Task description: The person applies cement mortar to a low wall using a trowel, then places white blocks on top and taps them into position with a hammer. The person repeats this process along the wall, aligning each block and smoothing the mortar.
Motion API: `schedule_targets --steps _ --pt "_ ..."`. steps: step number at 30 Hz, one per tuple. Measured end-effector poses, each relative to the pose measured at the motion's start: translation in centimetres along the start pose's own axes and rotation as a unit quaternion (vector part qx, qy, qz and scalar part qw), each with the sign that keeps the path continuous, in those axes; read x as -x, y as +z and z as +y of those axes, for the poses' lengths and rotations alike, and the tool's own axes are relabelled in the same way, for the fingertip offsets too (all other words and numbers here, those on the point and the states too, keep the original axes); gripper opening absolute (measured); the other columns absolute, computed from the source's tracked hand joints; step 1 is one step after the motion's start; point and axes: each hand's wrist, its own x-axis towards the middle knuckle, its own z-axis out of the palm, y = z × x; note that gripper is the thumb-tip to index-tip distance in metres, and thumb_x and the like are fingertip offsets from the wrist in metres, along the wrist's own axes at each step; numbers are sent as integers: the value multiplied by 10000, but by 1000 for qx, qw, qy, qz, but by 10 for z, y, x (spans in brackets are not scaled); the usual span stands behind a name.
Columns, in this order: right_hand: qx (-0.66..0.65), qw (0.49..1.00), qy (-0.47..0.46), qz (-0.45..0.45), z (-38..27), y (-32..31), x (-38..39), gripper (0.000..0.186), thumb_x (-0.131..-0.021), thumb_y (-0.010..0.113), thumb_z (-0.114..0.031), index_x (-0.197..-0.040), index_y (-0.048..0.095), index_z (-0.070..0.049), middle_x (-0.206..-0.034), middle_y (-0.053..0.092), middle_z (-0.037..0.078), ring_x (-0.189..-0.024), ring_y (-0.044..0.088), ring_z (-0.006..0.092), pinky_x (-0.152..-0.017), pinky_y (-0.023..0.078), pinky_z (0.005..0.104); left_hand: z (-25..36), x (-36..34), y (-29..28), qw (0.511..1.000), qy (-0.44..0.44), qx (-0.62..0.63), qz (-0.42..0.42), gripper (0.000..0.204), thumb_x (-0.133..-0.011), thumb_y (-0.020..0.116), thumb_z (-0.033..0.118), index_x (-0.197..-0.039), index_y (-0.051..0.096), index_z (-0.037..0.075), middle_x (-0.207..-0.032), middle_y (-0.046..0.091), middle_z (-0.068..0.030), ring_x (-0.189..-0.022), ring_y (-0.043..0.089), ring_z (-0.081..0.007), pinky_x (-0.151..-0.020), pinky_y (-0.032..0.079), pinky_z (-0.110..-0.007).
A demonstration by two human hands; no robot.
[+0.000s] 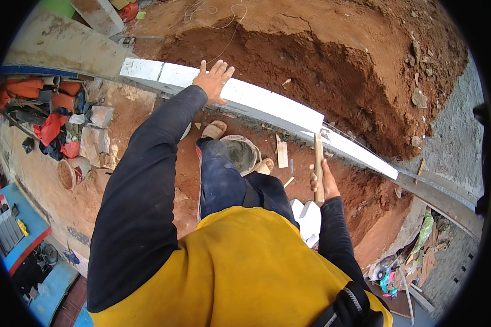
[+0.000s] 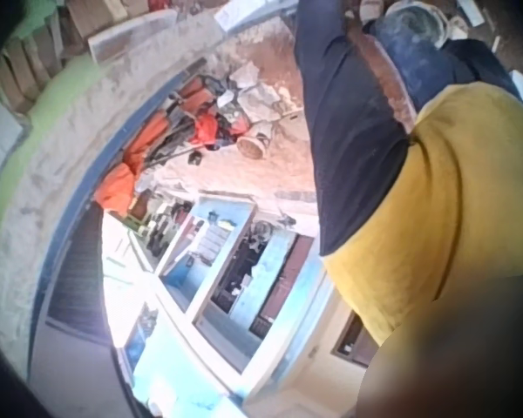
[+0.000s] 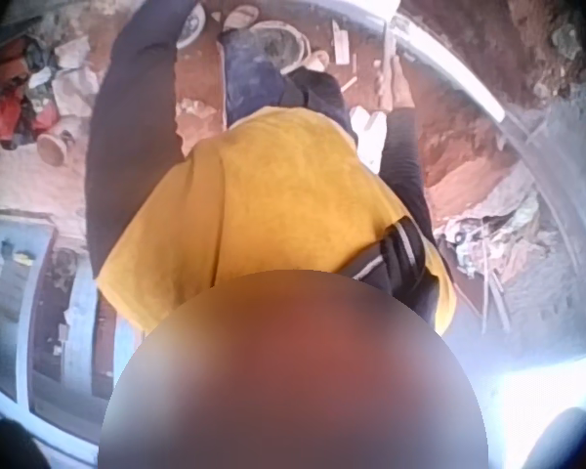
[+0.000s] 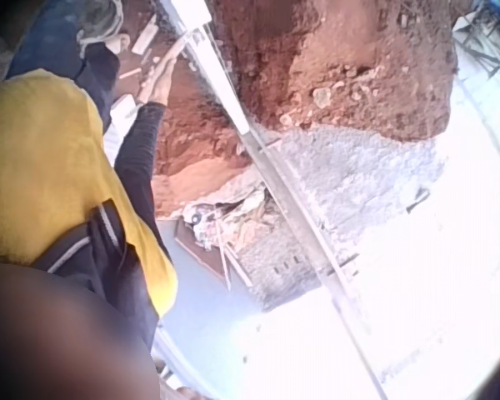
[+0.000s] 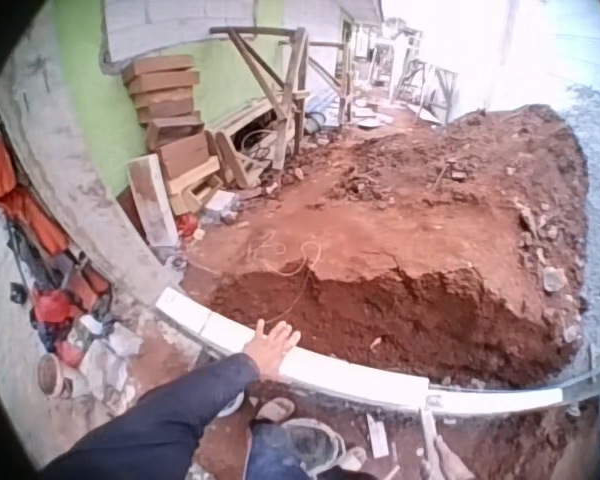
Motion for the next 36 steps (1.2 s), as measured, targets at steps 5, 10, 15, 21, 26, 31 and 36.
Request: schedule_targets --steps 5,10,15,21,26,31,36 --pt "197 961 -94 172 0 -10 63 633 -1077 472 -695 -1098 594 -75 -649 545 15 -463 532 138 -407 460 311 1 0 3 1000 5 -3 12 1242 -866 740 751 -1741 111 134 -1790 184 -170 -1665 142 -349 -1289 180 -711" --pt "392 853 -259 228 -19 53 106 497 -1066 635 -529 -1124 586 -38 -686 575 66 -546 605 167 -517 490 343 0 -2 7 1000 13 20 19 1260 -843 788 710 -1740 115 136 -1792 183 -165 -1665 155 -342 -1291 176 -705" --pt "394 756 -497 161 -47 143 79 409 -1052 695 -392 -1179 564 -26 -873 684 207 -766 699 369 -684 546 464 0 1 8 999 0 19 37 1225 -846 788 708 -1731 164 134 -1761 265 -170 -1640 233 -359 -1274 189 -730" --pt "656 693 -283 95 -25 195 6 489 -1064 629 -505 -1136 521 -34 -867 705 305 -859 690 555 -733 548 554 -3 1 2 999 3 35 7 1230 -842 791 698 -1728 170 112 -1770 234 -182 -1643 221 -365 -1282 178 -723" --pt "564 736 -354 121 -36 196 17 523 -1049 629 -548 -1108 559 -33 -894 719 299 -884 716 522 -749 547 559 1 6 3 998 1 47 42 1203 -838 807 667 -1717 206 107 -1767 247 -183 -1635 241 -368 -1278 173 -727" --pt "583 745 -313 83 -27 192 5 536 -1048 616 -549 -1169 571 -29 -908 725 303 -885 728 497 -771 561 565 -2 3 7 992 11 85 88 1239 -764 897 574 -1709 239 115 -1756 288 -182 -1637 250 -361 -1266 174 -733" --pt "567 753 -331 43 -4 156 26 601 -1040 597 -594 -1200 594 -15 -934 743 284 -888 737 468 -796 569 563 2 0 2 996 4 56 70 1311 -761 913 543 -1733 139 126 -1801 183 -127 -1666 163 -329 -1289 168 -701"
